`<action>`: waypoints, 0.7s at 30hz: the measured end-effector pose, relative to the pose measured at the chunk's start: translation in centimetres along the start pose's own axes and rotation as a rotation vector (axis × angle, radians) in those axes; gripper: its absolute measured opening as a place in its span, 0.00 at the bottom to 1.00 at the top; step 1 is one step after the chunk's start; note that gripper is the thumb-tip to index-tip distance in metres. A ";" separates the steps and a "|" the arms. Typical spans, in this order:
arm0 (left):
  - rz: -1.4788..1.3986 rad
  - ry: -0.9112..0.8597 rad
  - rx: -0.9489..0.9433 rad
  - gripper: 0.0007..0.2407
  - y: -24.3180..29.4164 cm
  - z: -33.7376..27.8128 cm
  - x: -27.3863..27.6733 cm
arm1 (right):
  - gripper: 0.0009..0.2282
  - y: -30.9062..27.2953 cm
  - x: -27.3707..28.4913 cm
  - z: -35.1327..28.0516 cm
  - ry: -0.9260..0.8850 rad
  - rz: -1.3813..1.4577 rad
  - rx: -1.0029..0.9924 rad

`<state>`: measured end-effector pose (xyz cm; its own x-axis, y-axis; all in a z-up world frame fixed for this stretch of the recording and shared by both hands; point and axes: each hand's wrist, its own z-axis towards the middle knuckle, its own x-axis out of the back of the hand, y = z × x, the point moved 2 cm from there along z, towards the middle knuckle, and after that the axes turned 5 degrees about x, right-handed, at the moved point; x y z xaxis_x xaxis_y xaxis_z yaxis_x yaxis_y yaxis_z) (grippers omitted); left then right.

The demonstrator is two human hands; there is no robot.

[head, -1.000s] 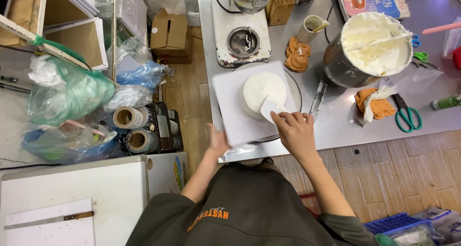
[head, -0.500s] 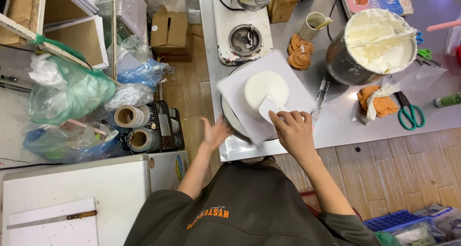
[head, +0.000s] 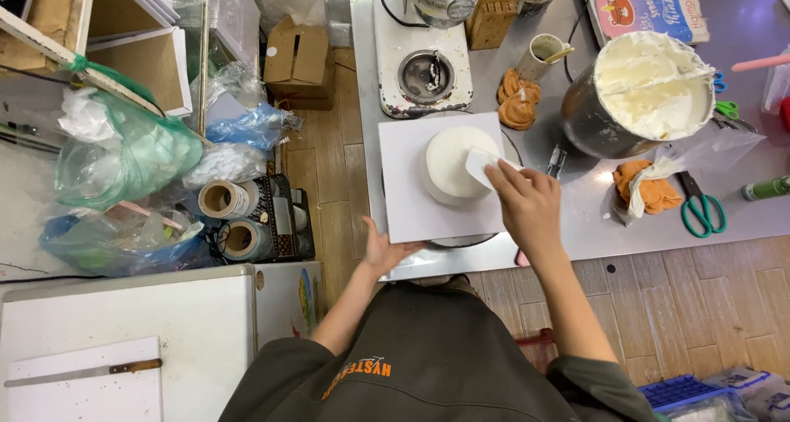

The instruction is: Apply green whipped cream to the sides of a white frosted cake using a piping bag.

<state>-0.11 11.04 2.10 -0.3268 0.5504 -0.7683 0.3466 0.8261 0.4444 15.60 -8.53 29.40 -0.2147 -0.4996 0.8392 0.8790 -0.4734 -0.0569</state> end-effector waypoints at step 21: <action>0.096 -0.052 -0.063 0.55 -1.4 0.0 1.2 | 0.18 -3.1 -2.8 -0.7 -0.140 -0.114 0.208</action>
<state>-0.99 10.53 0.51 -0.2480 0.6215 -0.7431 0.3174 0.7769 0.5438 13.22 -6.18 26.89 -0.2694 -0.3394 0.9012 0.9240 -0.3548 0.1426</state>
